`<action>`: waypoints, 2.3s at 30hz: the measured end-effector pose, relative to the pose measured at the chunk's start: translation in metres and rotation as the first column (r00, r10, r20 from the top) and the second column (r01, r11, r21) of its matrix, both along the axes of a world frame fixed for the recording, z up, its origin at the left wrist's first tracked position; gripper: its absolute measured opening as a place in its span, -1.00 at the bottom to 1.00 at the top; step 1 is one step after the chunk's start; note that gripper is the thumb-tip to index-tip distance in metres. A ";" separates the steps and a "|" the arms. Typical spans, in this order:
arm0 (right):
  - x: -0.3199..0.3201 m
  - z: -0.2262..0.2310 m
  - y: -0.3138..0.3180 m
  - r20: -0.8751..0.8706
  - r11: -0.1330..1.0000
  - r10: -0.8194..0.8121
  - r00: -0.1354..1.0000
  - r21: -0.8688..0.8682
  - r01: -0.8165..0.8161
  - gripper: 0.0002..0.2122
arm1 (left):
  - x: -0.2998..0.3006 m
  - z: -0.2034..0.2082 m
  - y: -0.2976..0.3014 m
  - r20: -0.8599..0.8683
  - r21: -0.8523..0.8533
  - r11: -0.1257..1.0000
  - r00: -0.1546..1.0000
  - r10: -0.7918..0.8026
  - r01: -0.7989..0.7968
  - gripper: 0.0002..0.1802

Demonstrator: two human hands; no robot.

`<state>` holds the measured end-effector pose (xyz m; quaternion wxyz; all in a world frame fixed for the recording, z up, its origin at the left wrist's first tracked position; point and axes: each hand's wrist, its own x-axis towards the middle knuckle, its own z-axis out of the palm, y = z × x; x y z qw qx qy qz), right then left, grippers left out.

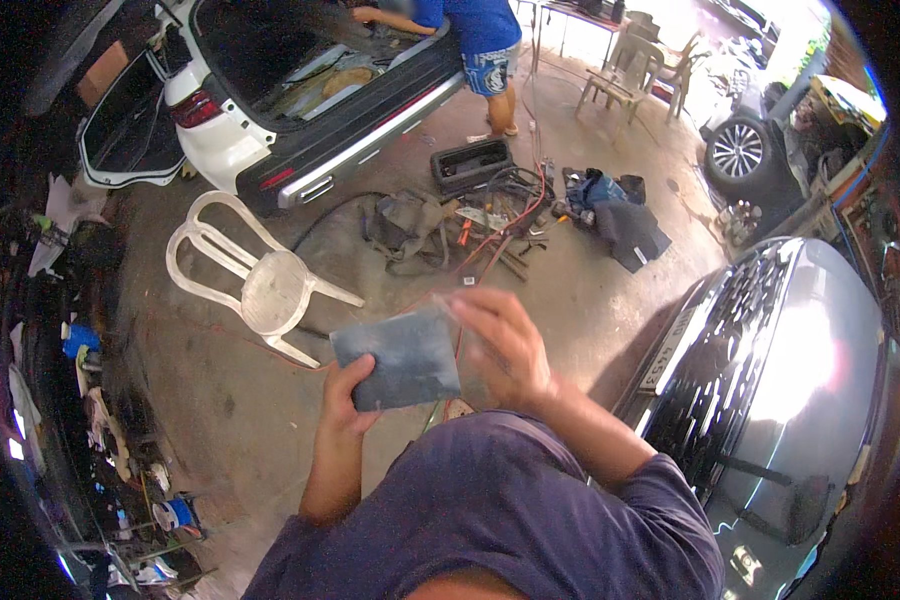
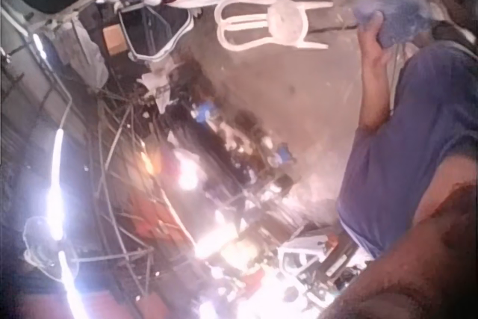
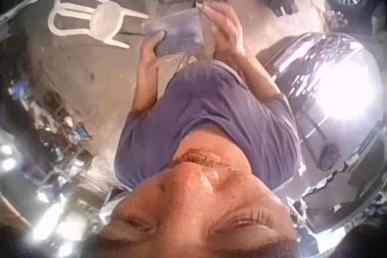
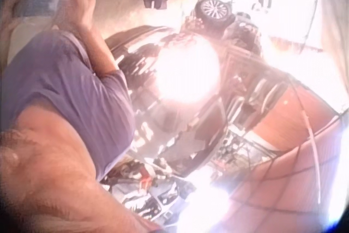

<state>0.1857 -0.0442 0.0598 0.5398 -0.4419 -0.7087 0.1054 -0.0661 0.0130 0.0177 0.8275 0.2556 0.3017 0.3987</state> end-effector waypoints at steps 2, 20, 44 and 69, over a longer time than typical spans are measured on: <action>0.006 0.000 0.003 -0.081 0.999 -0.027 0.996 -0.046 0.024 -0.60 | 0.000 -0.002 0.000 -0.061 0.126 0.992 0.998 -0.022 0.030 -0.45; -0.027 0.016 -0.035 0.287 0.953 0.259 0.922 0.079 -0.292 -0.47 | 0.057 0.004 -0.024 -0.597 0.738 0.517 0.777 0.202 0.433 -0.32; 0.002 -0.007 0.017 -0.298 0.931 -0.245 0.923 -0.338 0.138 -0.65 | 0.034 0.004 -0.048 -0.284 0.202 0.932 0.929 -0.237 0.300 -0.35; 0.034 -0.002 0.030 -0.701 0.887 -0.393 0.595 -0.460 0.044 -0.59 | 0.015 0.033 -0.025 -0.721 0.417 0.775 0.692 -0.037 0.476 -0.64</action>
